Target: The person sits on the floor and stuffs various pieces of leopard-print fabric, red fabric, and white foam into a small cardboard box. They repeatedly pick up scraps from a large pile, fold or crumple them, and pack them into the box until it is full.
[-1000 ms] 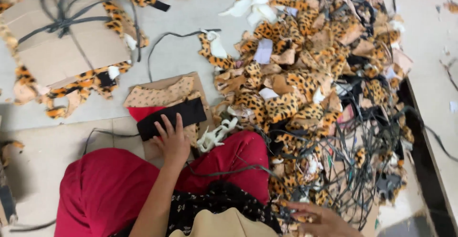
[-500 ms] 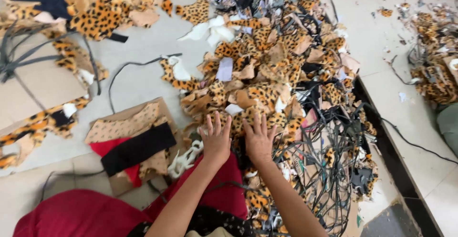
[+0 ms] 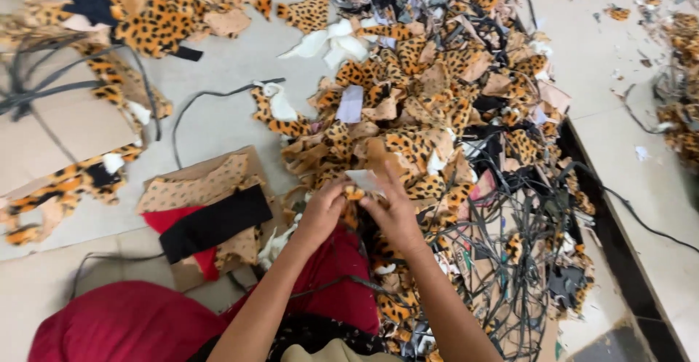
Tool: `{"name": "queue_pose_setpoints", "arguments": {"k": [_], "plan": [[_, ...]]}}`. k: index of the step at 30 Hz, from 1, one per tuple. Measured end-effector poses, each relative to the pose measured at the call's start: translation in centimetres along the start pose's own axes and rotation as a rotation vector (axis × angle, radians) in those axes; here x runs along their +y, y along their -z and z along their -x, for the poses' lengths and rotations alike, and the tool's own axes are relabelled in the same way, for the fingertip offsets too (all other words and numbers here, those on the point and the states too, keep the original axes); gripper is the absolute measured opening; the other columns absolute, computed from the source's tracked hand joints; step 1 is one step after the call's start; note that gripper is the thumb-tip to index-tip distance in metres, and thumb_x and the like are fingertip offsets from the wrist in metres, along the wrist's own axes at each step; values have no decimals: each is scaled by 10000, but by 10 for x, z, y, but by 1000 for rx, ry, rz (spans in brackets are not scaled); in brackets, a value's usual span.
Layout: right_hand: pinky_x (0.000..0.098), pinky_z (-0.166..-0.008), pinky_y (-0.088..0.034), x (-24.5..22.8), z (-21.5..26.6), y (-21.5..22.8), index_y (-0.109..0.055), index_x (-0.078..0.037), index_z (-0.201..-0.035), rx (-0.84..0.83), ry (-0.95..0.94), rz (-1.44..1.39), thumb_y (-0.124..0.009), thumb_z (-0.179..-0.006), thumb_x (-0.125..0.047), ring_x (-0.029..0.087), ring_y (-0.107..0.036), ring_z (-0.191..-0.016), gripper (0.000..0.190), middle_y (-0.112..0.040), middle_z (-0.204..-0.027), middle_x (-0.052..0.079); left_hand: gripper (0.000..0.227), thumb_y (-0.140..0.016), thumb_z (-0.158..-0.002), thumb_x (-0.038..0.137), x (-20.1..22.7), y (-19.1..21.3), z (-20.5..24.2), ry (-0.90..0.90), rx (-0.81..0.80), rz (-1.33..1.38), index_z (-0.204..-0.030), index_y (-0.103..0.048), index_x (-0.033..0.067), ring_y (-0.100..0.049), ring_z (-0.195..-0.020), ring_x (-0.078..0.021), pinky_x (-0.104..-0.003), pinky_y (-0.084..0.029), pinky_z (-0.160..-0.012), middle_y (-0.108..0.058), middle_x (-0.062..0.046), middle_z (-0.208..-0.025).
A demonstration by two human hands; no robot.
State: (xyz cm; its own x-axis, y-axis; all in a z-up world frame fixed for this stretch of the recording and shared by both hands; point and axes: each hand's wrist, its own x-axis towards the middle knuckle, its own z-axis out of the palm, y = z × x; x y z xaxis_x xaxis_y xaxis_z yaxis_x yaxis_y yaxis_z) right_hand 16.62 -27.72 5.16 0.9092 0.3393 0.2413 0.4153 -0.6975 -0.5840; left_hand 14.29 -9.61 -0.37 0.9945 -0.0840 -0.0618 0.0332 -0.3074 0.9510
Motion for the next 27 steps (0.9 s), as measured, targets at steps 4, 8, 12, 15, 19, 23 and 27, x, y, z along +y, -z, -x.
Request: {"name": "queue_pose_setpoints", "arguments": {"k": [4,8,12,15,19,23,27], "plan": [[548,-1201,-305,-20,-10,-1,-344,-262,-1573,-208,-253,-393,-496,-1036,-394,429,-329,-1473,573,-436,-1568,198,357,-523,-1027,144,10,32,24,196,135,426,-1354,-657,192,-560,-1317,-308,-469,-503,-1047,-628,-118,-1399],[538,-1203,-298,-52,9,-20,-97,-211,-1663,-485,-363,-747,-729,-878,-405,478,-238,-1497,1027,-188,-1650,317,414,-522,-1020,174,45,53,51,392,152,817,-1417,-575,70,-623,-1224,-353,-524,-562,-944,-573,-222,-1420],[268,-643,-552,-14,34,-61,-696,-69,-863,-218,-586,-969,-719,-977,-291,146,-693,-672,251,-752,-810,92,388,-613,-999,219,23,43,73,440,172,886,-1367,-629,97,-702,-1071,-350,-493,-611,-849,-640,-219,-1303],[313,-652,-586,-21,31,-50,-801,-78,-959,-167,-663,-874,-780,-945,-264,180,-732,-690,188,-793,-838,140,327,-596,-1016,197,19,53,89,379,158,844,-1323,-687,135,-711,-1076,-323,-473,-615,-851,-690,-187,-1244],[313,-851,-537,-62,16,-29,-814,-144,-1061,-281,-474,-424,-676,-968,-450,159,-701,-904,348,-806,-936,75,336,-596,-1005,201,13,67,107,352,204,796,-1318,-685,117,-704,-1054,-282,-444,-608,-855,-699,-149,-1225],[380,-866,-533,-71,16,-61,-784,-62,-1016,-491,-452,-441,-791,-869,-297,250,-684,-896,277,-755,-916,120,343,-573,-1007,158,5,75,126,272,206,751,-1321,-675,66,-668,-1143,-315,-482,-584,-920,-671,-197,-1278],[293,-783,-520,-89,10,-73,-779,-86,-925,-520,-407,-513,-847,-821,-221,160,-640,-813,183,-720,-822,30,357,-556,-1009,175,-5,91,150,266,278,743,-1335,-670,84,-658,-1176,-298,-463,-570,-953,-673,-169,-1285]]}}
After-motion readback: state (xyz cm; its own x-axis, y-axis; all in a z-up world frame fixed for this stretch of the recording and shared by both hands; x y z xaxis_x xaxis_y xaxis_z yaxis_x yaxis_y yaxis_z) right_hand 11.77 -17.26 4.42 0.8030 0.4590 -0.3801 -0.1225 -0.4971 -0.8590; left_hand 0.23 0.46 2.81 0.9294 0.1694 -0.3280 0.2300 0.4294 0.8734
